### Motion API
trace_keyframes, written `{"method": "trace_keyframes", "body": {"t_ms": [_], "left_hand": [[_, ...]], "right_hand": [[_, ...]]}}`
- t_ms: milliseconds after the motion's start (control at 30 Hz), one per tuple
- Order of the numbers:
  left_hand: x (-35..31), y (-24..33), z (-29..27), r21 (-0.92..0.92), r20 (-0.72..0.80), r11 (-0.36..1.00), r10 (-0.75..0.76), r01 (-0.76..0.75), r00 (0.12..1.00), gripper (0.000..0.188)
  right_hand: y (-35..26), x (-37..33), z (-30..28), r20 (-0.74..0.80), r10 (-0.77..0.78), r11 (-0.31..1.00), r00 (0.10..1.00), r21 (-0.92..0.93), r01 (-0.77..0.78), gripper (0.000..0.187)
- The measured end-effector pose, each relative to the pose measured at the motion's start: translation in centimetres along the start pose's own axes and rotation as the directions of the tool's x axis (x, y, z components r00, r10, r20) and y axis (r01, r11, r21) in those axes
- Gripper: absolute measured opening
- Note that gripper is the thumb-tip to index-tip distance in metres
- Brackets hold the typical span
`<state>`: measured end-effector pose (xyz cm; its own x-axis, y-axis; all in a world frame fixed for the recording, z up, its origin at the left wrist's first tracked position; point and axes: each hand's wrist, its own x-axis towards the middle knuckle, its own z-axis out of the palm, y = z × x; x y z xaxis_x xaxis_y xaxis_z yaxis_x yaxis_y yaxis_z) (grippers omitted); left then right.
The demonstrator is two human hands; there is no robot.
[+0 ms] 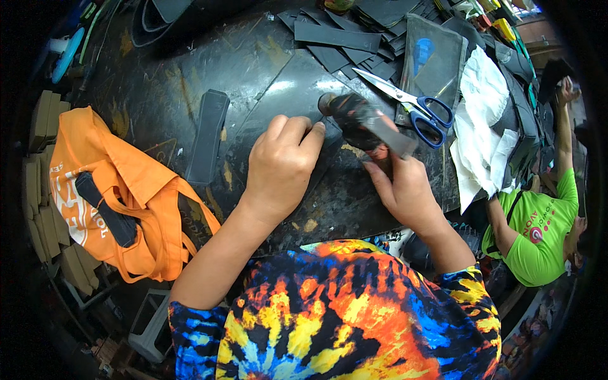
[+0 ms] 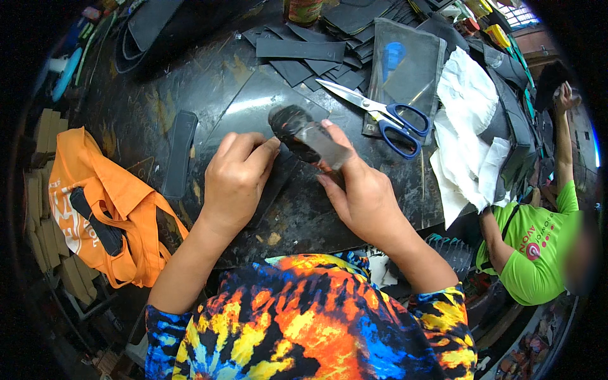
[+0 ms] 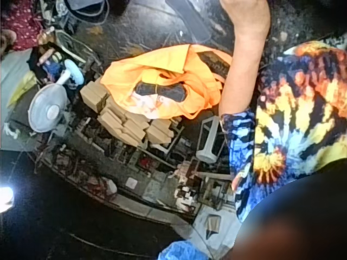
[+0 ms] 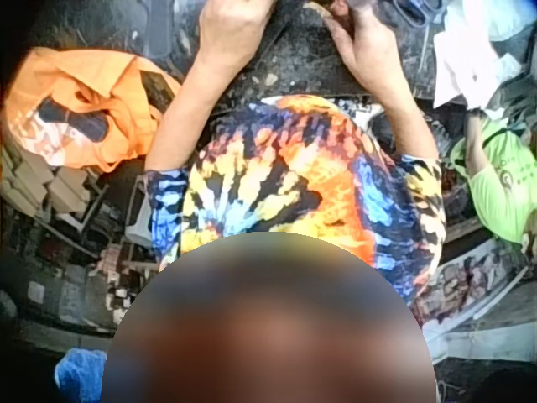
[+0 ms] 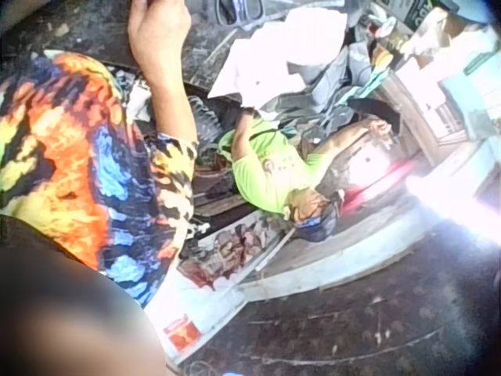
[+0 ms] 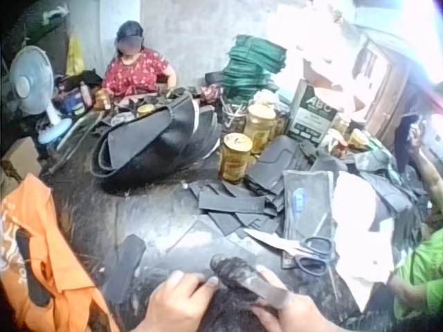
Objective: The person uses a hammer to repeatedly strike and shape small black leather pieces on a workbench. They handle the pieces one at a time, occasionally inspecting edges and repositioning them. A jar of yellow paste is opened and set aside, but its use is not shown.
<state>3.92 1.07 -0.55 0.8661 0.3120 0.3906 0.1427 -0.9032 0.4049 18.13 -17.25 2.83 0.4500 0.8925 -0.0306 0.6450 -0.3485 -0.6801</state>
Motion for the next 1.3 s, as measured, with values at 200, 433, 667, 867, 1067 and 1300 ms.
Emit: {"method": "trace_keyframes", "body": {"t_ms": [200,433,667,867,1067,1300], "left_hand": [[-0.4,-0.1,-1.3,-0.186,0.014,0.968,-0.168,0.168,0.986,0.026],[-1.1,0.4,-1.4,-0.09,0.047,0.99,-0.109,0.113,0.993,0.03],[-1.1,0.3,-1.1,-0.026,0.033,0.999,-0.043,0.043,0.999,0.026],[-0.7,0.5,-0.5,-0.029,0.01,0.997,-0.065,0.065,0.998,0.024],[-1.4,0.3,-1.7,-0.144,0.009,0.98,-0.137,0.137,0.991,0.024],[-1.7,0.7,-1.5,-0.096,0.013,0.988,-0.119,0.12,0.993,0.025]], "right_hand": [[0.2,-0.2,-0.1,0.058,0.038,0.997,0.998,-0.075,-0.034,0.082],[0.1,-0.1,-0.6,0.065,0.044,0.997,0.997,-0.064,-0.04,0.079],[-0.3,-0.5,-0.6,0.053,0.046,0.998,0.998,0.031,-0.048,0.075],[0.1,-0.7,0.0,-0.026,-0.019,1.0,0.999,0.003,0.019,0.081],[0.2,-0.2,-0.1,0.056,0.026,0.999,0.998,-0.032,-0.024,0.082],[-0.5,-0.3,-1.2,0.066,0.035,0.999,0.997,-0.015,-0.035,0.078]]}}
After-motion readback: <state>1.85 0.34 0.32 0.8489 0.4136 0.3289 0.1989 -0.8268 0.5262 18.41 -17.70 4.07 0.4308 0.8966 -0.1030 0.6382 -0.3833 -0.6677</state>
